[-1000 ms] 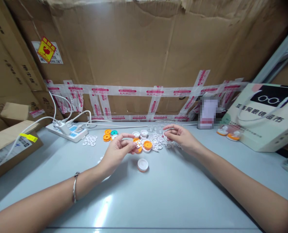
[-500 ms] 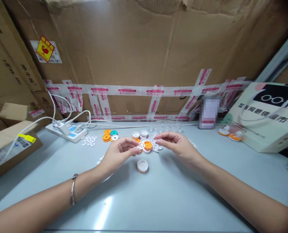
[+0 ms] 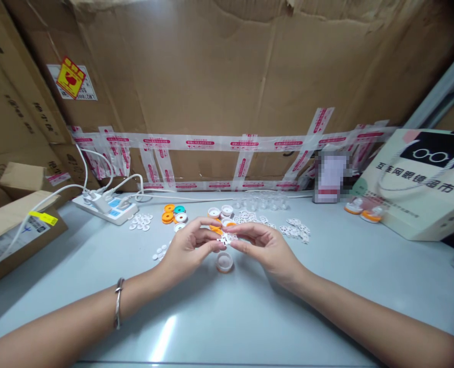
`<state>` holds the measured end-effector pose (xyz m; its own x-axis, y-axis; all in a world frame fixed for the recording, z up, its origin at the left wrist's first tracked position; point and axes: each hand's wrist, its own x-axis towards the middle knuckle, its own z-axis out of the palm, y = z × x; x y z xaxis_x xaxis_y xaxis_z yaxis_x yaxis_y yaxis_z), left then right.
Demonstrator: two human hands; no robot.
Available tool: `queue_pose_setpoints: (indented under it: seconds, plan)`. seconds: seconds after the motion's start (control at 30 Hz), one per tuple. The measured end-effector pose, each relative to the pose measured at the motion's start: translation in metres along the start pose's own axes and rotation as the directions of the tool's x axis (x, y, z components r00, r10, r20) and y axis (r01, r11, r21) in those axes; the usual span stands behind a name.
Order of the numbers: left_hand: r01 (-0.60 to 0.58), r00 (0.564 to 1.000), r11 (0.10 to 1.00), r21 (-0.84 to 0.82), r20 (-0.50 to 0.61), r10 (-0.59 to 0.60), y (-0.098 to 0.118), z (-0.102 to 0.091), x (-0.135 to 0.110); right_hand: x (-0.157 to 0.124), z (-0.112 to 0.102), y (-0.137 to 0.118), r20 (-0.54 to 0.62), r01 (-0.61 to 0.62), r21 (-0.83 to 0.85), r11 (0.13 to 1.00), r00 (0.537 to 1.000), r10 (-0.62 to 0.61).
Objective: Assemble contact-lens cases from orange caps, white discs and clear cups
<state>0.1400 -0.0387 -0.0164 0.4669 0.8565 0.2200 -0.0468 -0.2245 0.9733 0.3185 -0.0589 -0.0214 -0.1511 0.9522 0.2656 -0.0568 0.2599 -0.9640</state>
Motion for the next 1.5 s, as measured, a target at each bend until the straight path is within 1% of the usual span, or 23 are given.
queue_pose_setpoints:
  seconds: [0.17, 0.27, 0.33, 0.4, 0.43, 0.47, 0.5, 0.53, 0.57, 0.6, 0.63, 0.67, 0.73, 0.8, 0.87, 1.0, 1.1, 1.23, 1.4, 1.47, 1.5]
  plan:
    - [0.0, 1.0, 1.0, -0.03, -0.014, 0.0, 0.0, 0.0, 0.0, -0.001, 0.0, -0.002, -0.001, 0.007, -0.044, 0.999, 1.0, -0.007]
    - [-0.006, 1.0, 0.999, -0.042, -0.014, 0.006, 0.0, 0.001, -0.001, -0.002, 0.0, -0.001, 0.008, 0.036, -0.082, 0.996, 0.999, -0.035]
    - [-0.006, 1.0, 0.999, -0.052, -0.007, 0.006, 0.0, 0.001, -0.001, -0.003, 0.0, -0.001, 0.02, 0.097, -0.157, 0.983, 0.995, -0.095]
    - [0.003, 1.0, 0.998, -0.061, -0.006, -0.003, 0.001, 0.002, -0.001, -0.004, -0.001, 0.0, 0.045, 0.205, -0.254, 0.945, 0.979, -0.201]
    - [0.01, 1.0, 0.998, -0.067, -0.013, -0.011, 0.002, 0.002, -0.001, -0.004, -0.002, 0.001, 0.069, 0.287, -0.302, 0.909, 0.958, -0.279]
    - [0.019, 1.0, 0.997, -0.073, -0.021, -0.021, 0.002, 0.002, -0.001, -0.004, -0.003, 0.002, 0.103, 0.381, -0.345, 0.857, 0.924, -0.369]
    - [0.028, 0.999, 0.997, -0.078, -0.032, -0.031, 0.003, 0.003, -0.001, -0.004, -0.004, 0.003, 0.149, 0.478, -0.385, 0.789, 0.876, -0.458]
    - [0.037, 0.998, 0.996, -0.08, -0.04, -0.04, 0.003, 0.003, -0.001, -0.003, -0.006, 0.004, 0.2, 0.568, -0.42, 0.708, 0.818, -0.539]
    - [0.045, 0.998, 0.996, -0.076, -0.044, -0.048, 0.004, 0.003, -0.002, -0.003, -0.007, 0.004, 0.252, 0.641, -0.451, 0.621, 0.759, -0.601]
    - [0.05, 0.998, 0.997, -0.063, -0.046, -0.053, 0.004, 0.003, -0.002, -0.003, -0.008, 0.005, 0.297, 0.689, -0.481, 0.542, 0.71, -0.638]
    - [0.053, 0.997, 0.998, -0.041, -0.05, -0.055, 0.004, 0.003, -0.003, -0.003, -0.009, 0.005, 0.331, 0.715, -0.511, 0.477, 0.676, -0.658]
    - [0.055, 0.997, 0.998, -0.01, -0.055, -0.055, 0.005, 0.003, -0.003, -0.003, -0.01, 0.005, 0.356, 0.729, -0.538, 0.423, 0.651, -0.67]
    - [0.047, 0.997, 0.997, 0.063, -0.065, -0.043, 0.006, 0.002, -0.003, -0.003, -0.011, 0.005, 0.383, 0.738, -0.583, 0.339, 0.618, -0.686]
    - [0.023, 0.998, 0.993, 0.12, -0.064, -0.015, 0.006, 0.001, -0.003, -0.003, -0.011, 0.005, 0.394, 0.736, -0.616, 0.281, 0.597, -0.698]
    - [-0.019, 0.999, 0.989, 0.147, -0.039, 0.025, 0.006, 0.0, -0.002, -0.002, -0.011, 0.004, 0.393, 0.724, -0.638, 0.263, 0.599, -0.698]
    - [-0.09, 0.996, 0.98, 0.176, -0.005, 0.093, 0.004, -0.002, 0.001, 0.001, -0.01, 0.002, 0.375, 0.708, -0.641, 0.295, 0.625, -0.685]
    - [-0.075, 0.996, 0.978, 0.195, -0.03, 0.082, 0.003, -0.003, 0.001, 0.002, -0.008, 0.002, 0.371, 0.707, -0.636, 0.308, 0.631, -0.682]
    - [-0.036, 0.997, 0.983, 0.181, -0.061, 0.047, 0.003, -0.003, 0.001, 0.002, -0.005, 0.003, 0.346, 0.693, -0.627, 0.356, 0.657, -0.67]
    - [-0.019, 0.998, 0.98, 0.196, -0.048, 0.029, 0.0, -0.001, 0.001, 0.001, -0.004, 0.004, 0.347, 0.687, -0.611, 0.393, 0.678, -0.648]
    - [-0.026, 0.999, 0.977, 0.211, -0.036, 0.034, 0.0, -0.002, 0.0, 0.0, -0.003, 0.003, 0.347, 0.677, -0.596, 0.431, 0.702, -0.622]
    - [-0.032, 0.999, 0.974, 0.223, -0.032, 0.04, 0.0, -0.002, 0.0, 0.0, -0.002, 0.002, 0.337, 0.66, -0.587, 0.469, 0.726, -0.6]
